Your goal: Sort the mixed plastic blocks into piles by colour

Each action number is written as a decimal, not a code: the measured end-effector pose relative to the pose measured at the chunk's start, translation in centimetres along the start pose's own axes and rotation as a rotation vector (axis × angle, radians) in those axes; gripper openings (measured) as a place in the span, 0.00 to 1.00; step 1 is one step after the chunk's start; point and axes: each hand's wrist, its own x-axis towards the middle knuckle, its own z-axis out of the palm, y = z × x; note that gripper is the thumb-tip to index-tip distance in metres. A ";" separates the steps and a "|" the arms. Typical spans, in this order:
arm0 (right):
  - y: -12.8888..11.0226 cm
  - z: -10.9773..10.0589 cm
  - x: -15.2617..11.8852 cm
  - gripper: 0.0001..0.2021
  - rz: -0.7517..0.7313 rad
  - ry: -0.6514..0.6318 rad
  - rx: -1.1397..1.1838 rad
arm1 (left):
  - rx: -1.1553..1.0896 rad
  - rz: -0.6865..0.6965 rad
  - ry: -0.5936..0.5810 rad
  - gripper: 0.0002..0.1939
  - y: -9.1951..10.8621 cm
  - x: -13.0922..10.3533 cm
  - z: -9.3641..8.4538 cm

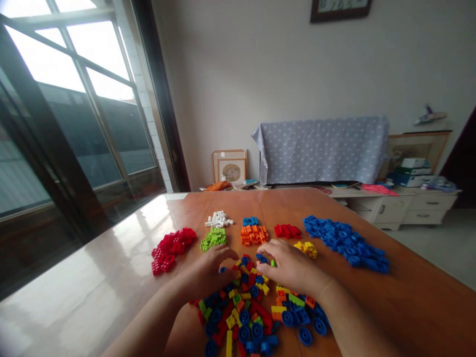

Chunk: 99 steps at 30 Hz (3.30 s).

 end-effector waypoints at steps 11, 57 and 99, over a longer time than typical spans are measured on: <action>-1.8 1.5 -0.9 0.20 -0.094 -0.176 -0.008 | 0.002 0.037 -0.185 0.31 2.0 -0.2 1.1; 0.3 0.4 -1.0 0.01 0.115 -0.183 -0.069 | -0.027 -0.106 -0.095 0.12 0.6 -0.1 -0.4; 1.1 -0.2 0.6 0.14 0.175 0.164 0.482 | 0.183 -0.500 0.366 0.13 -8.2 1.1 -1.0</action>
